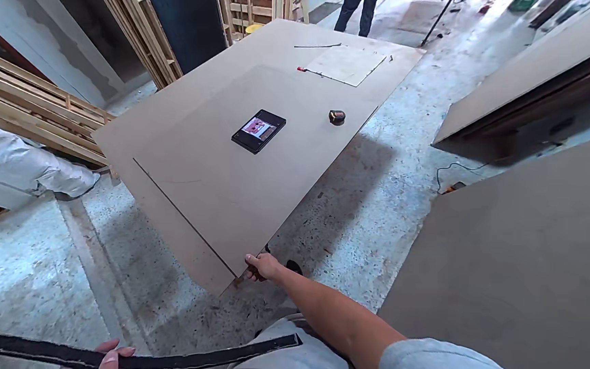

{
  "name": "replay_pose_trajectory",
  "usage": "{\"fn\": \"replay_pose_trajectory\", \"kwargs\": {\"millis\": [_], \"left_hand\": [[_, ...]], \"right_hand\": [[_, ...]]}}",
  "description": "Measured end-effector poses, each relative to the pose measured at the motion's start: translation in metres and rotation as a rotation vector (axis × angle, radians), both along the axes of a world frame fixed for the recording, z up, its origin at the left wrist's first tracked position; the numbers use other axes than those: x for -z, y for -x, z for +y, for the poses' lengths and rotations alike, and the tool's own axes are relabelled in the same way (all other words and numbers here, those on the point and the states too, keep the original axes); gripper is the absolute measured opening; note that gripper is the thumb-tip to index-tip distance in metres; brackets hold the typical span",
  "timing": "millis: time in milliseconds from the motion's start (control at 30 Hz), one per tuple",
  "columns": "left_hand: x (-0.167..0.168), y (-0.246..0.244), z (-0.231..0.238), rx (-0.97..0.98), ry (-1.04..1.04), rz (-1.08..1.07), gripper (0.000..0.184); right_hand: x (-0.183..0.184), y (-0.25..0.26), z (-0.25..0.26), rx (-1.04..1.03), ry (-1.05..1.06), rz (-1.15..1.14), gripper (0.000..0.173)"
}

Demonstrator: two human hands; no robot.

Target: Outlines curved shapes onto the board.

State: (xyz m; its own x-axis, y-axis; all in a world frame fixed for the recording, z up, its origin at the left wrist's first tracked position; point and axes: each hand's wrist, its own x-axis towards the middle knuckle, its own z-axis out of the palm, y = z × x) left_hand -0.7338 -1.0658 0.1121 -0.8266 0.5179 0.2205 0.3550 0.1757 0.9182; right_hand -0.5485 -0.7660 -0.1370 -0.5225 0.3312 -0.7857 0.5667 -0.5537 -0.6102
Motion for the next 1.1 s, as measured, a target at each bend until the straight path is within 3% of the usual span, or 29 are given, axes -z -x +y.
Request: {"fn": "replay_pose_trajectory", "kwargs": {"millis": [233,800,1100], "left_hand": [[-0.002,-0.004,0.018,0.009,0.025,-0.017,0.036],[0.02,0.001,0.073,0.194,0.051,-0.038,0.043],[0.025,-0.008,0.106,0.245,0.064,-0.03,0.042]], "right_hand": [[-0.003,-0.041,0.004,-0.007,0.014,0.012,0.057],[-0.028,-0.27,0.039,-0.131,0.034,-0.126,0.054],[-0.039,-0.319,0.059,-0.197,-0.004,-0.22,0.052]]}}
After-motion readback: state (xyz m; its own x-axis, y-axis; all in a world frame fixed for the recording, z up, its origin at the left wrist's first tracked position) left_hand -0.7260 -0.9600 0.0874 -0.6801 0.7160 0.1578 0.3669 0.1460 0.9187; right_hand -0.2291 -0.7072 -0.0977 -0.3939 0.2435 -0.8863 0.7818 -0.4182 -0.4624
